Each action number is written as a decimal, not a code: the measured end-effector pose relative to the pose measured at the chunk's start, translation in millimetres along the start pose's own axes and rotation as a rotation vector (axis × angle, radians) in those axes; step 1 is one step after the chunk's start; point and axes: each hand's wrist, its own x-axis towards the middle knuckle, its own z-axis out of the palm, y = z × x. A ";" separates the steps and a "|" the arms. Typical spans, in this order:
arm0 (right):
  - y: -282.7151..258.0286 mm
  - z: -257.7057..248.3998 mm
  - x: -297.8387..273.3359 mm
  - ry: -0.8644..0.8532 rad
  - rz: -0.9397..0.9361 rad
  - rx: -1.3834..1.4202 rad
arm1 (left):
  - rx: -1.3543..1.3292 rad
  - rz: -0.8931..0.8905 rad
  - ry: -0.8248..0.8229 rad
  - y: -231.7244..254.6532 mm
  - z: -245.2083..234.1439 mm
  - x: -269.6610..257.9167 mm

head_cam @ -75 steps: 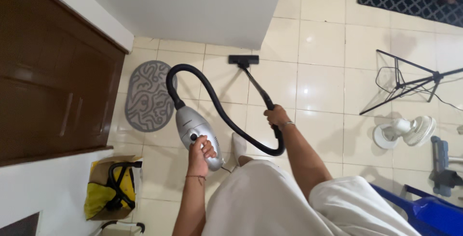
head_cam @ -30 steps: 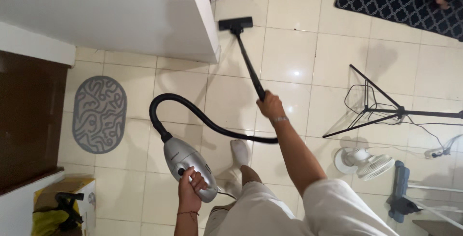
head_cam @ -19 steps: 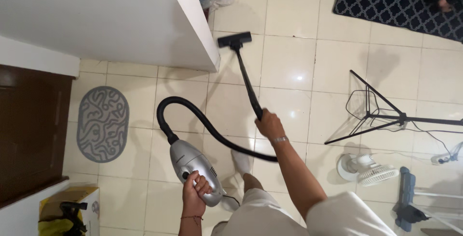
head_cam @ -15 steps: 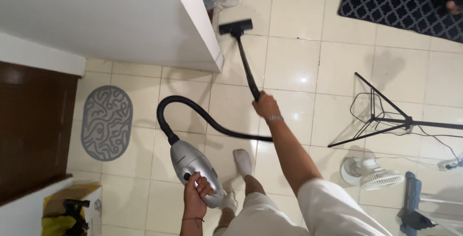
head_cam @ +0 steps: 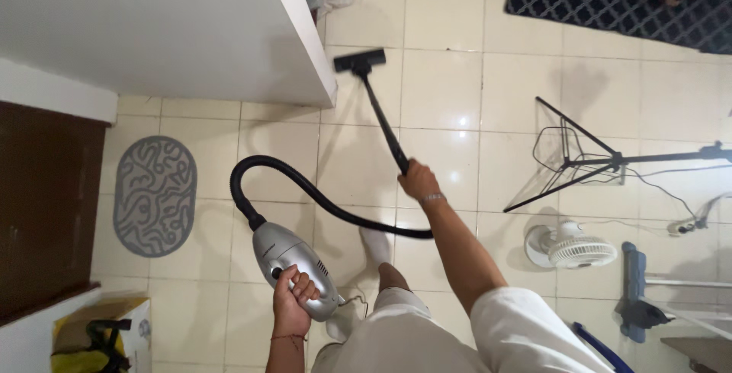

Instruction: The person vacuums a tiled floor using a handheld vacuum cleaner with a long hose and floor nozzle. They move the nozzle back and forth across the floor near a doorway, a patterned mat, and a small white cart.

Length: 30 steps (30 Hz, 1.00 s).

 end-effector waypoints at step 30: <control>-274.5 175.6 -312.9 -0.522 -0.084 0.023 | -0.264 0.290 0.048 30.2 -340.7 -146.7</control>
